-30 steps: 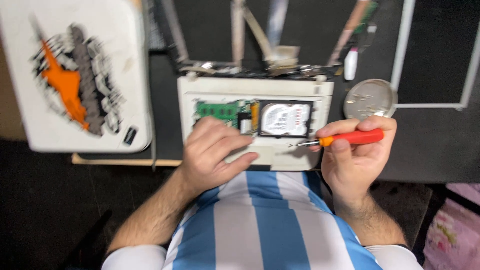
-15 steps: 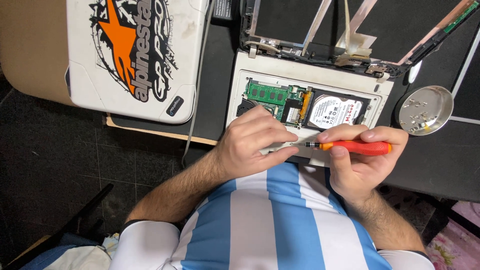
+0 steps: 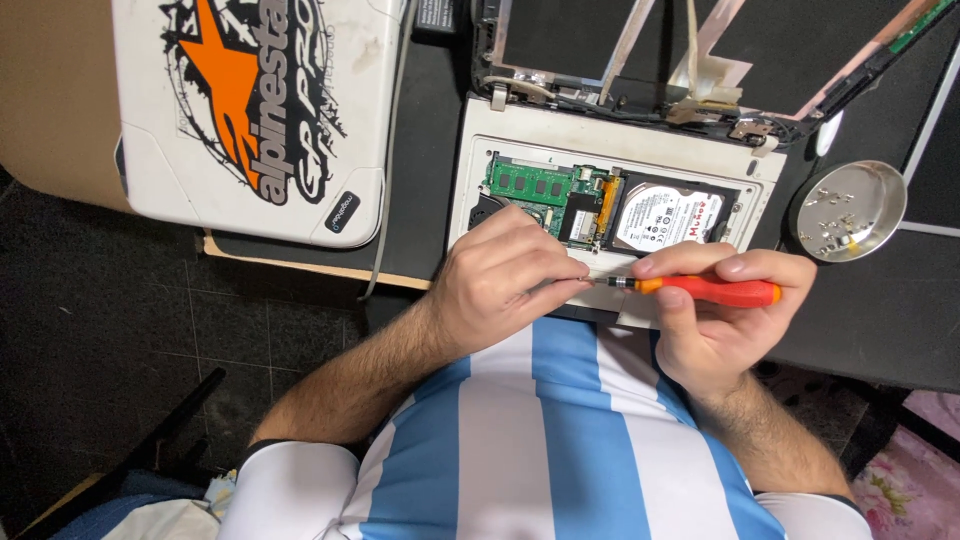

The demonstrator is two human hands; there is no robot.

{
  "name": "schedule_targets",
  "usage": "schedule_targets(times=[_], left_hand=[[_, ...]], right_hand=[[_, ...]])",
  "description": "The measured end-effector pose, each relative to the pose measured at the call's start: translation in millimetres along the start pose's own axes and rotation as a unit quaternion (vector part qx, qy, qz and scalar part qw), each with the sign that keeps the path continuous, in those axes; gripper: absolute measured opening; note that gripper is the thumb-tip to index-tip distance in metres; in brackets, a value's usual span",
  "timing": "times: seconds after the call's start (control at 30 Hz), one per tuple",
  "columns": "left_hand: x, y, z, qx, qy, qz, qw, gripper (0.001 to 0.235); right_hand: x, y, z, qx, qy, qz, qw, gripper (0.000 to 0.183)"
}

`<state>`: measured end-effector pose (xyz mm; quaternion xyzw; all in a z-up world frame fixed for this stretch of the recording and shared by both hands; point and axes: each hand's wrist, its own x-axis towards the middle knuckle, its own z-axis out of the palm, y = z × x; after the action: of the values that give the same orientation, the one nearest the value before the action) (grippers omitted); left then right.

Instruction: The person places a hard drive into the laptop chassis and secures it with multiple screws using a screwdriver. They then attach a metal bracket over the drive and fasten additional screws to complete the installation.

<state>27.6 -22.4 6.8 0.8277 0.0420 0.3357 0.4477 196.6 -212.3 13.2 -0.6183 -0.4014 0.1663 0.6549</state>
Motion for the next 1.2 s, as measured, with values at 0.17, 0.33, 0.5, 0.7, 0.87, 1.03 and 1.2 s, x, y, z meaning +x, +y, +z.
schedule_targets(times=[0.17,0.33,0.5,0.7,0.87,1.03,1.2], left_hand=[[6.0,6.2,0.1,0.010,-0.010,0.009,1.000,0.013],[11.5,16.6,3.8,0.038,-0.041,0.038,0.998,0.016],[8.5,22.3,11.4,0.077,-0.042,0.032,0.996,0.009],[20.3,20.9,23.0,0.124,-0.032,0.105,0.986,0.016],[26.7,17.8,26.6,0.132,-0.059,0.145,0.979,0.023],[45.0,26.2,18.4,0.124,-0.060,0.145,0.980,0.023],[22.6,7.1,-2.2,0.182,-0.071,0.066,0.979,0.018]], right_hand=[[6.5,-5.6,2.4,0.016,-0.003,-0.023,1.000,0.041],[5.7,-17.5,-8.6,0.078,0.004,-0.001,0.997,0.025],[19.0,-39.1,-12.6,-0.167,-0.144,0.018,0.975,0.008],[19.3,-47.4,-22.5,-0.196,-0.168,0.067,0.964,0.011],[18.7,-50.2,-37.2,-0.199,-0.202,0.087,0.955,0.011],[14.8,-35.7,-78.3,-0.223,-0.164,0.053,0.959,0.010],[3.5,2.3,-161.7,-0.393,-0.011,0.080,0.916,0.018]])
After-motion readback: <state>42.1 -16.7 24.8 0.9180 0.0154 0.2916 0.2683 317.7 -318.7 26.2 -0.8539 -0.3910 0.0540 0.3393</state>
